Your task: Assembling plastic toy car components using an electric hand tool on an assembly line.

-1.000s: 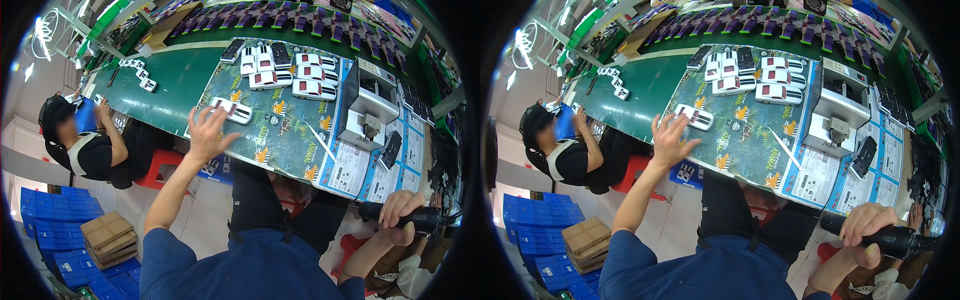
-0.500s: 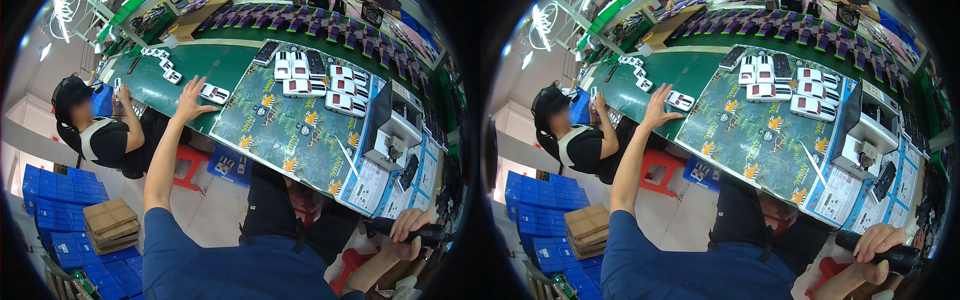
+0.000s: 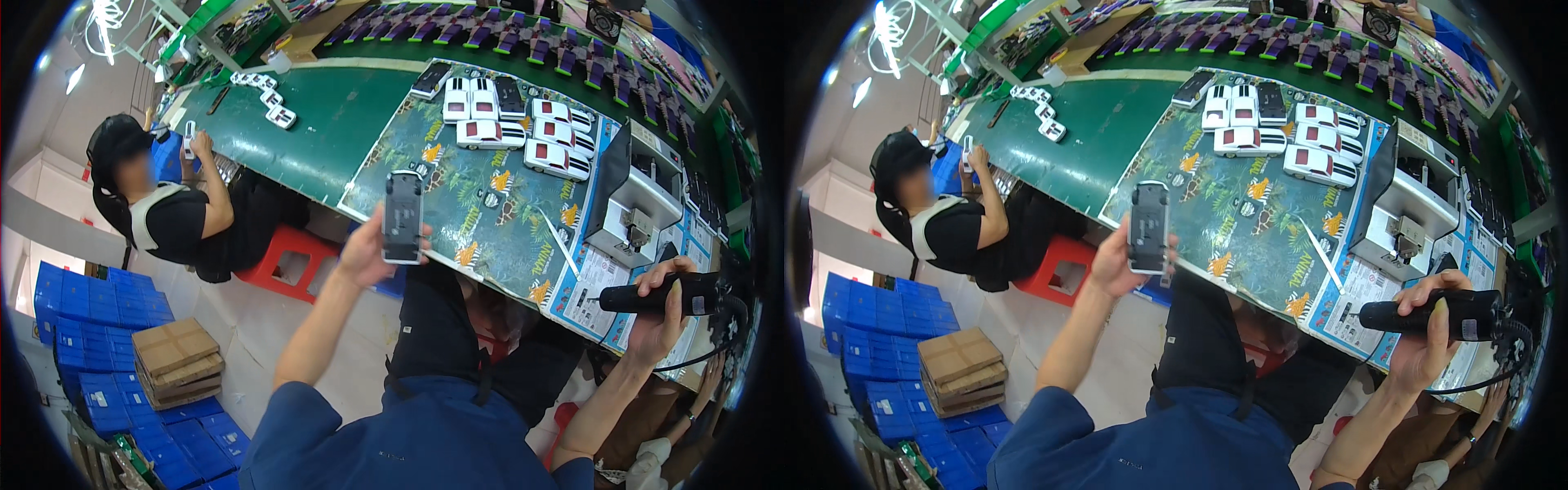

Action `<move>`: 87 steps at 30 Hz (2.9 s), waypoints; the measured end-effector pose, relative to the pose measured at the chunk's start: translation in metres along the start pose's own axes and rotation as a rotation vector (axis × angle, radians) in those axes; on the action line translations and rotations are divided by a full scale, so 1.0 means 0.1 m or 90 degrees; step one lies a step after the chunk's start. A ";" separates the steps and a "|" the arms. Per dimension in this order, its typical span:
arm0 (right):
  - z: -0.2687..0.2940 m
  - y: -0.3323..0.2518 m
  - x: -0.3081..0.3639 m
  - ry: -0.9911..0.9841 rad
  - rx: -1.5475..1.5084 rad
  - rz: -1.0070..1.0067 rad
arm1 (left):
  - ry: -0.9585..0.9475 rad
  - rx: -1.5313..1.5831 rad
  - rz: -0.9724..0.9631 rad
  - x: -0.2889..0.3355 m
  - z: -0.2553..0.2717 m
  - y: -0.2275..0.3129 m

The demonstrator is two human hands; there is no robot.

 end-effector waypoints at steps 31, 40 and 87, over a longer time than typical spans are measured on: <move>-0.21 0.17 0.18 0.172 0.296 0.075 | 0.167 -0.034 -0.080 0.35 -0.31 -0.34; -2.02 0.74 0.72 -0.463 0.483 0.104 | 0.177 -0.008 -0.063 0.28 -0.47 -0.53; -4.70 2.85 -0.93 -0.478 0.135 0.078 | 0.316 -0.173 -0.305 0.73 1.40 1.86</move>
Point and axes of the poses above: each hand's wrist, its own x-axis away from the middle knuckle, its own z-axis out of the back of the hand, y = z × x, the point moved 5 cm from there along -x, towards the middle knuckle, and after that the axes turned 12 degrees about -y, right-handed, at the moved point
